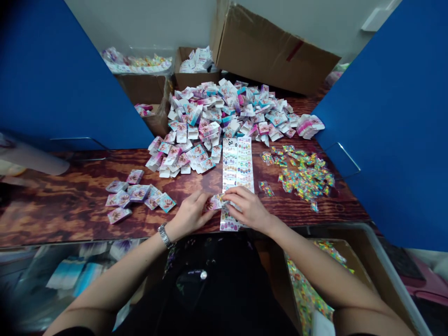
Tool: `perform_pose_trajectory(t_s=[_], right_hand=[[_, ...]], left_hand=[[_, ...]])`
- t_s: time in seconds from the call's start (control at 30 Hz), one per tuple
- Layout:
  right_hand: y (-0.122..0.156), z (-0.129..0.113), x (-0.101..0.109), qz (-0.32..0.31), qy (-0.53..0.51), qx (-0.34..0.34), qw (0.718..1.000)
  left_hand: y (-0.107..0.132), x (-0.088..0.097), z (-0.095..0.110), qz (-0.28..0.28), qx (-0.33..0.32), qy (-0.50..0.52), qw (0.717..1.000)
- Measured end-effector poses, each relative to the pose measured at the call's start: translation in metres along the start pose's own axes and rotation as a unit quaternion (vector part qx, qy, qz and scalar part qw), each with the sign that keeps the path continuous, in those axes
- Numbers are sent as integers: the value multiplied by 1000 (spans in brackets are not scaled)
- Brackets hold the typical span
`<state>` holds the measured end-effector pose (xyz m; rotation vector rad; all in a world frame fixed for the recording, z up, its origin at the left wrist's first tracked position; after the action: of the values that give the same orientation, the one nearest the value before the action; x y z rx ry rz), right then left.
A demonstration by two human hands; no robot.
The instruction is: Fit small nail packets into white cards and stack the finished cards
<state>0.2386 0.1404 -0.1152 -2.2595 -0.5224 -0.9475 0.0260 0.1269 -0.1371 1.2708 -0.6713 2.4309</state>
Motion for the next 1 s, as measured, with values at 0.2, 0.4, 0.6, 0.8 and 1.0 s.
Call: perform_pose_trajectory(t_s=[0.2, 0.4, 0.6, 0.8, 1.0], right_hand=[[7, 8, -17, 81, -156, -228, 958], [11, 10, -40, 119, -264, -272, 918], [6, -3, -36, 76, -70, -121, 987], [3, 3, -34, 76, -147, -169, 972], [9, -1, -42, 98, -169, -185, 963]], left_hand=[[4, -12, 4, 27, 0, -28, 999], [5, -24, 9, 38, 17, -24, 999], [8, -33, 8, 36, 8, -59, 998], [6, -30, 10, 49, 0, -84, 995], [3, -29, 8, 54, -11, -89, 995]])
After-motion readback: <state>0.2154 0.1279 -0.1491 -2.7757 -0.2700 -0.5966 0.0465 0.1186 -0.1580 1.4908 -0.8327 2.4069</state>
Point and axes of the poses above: each hand's wrist, its own y-axis away from the middle knuckle, its own x-axis out of the back of the hand, z = x × y, the point moved 1 cm from there along -y, towards the middle knuckle, and after that the axes turned 1 degree about x, right-handed, at the moved point
